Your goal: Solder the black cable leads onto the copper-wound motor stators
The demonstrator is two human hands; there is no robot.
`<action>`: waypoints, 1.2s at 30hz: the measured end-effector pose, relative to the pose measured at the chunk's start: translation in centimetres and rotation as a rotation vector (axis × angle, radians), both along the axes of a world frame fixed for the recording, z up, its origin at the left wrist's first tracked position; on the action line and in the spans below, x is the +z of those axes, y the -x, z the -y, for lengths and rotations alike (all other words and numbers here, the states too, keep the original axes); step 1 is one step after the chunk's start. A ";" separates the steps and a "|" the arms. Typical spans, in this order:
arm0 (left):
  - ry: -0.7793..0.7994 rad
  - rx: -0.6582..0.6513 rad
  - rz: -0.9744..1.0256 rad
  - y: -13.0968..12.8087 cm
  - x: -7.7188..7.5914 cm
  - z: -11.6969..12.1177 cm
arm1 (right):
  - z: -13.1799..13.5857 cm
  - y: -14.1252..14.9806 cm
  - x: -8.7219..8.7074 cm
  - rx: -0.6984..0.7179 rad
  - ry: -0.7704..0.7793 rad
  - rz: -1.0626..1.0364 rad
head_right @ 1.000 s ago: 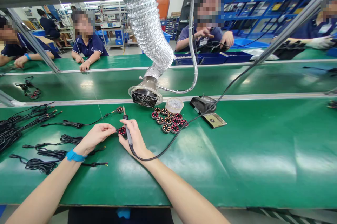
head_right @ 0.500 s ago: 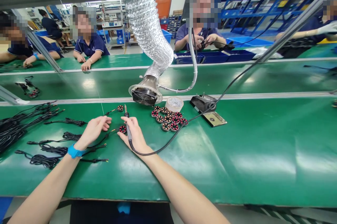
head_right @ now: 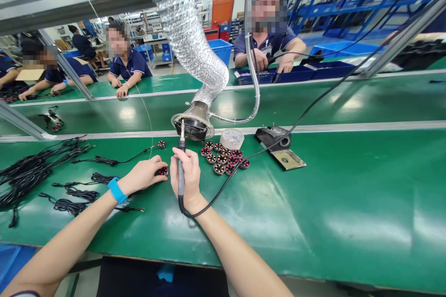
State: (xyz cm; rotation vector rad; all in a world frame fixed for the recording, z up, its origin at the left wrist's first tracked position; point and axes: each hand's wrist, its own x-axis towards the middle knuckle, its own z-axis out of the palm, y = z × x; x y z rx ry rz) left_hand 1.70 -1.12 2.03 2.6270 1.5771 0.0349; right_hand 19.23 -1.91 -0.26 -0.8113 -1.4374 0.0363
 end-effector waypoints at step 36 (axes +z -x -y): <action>-0.082 0.300 -0.049 -0.8 1.4 -23.7 | -0.4 -0.2 -0.3 0.006 0.020 -0.020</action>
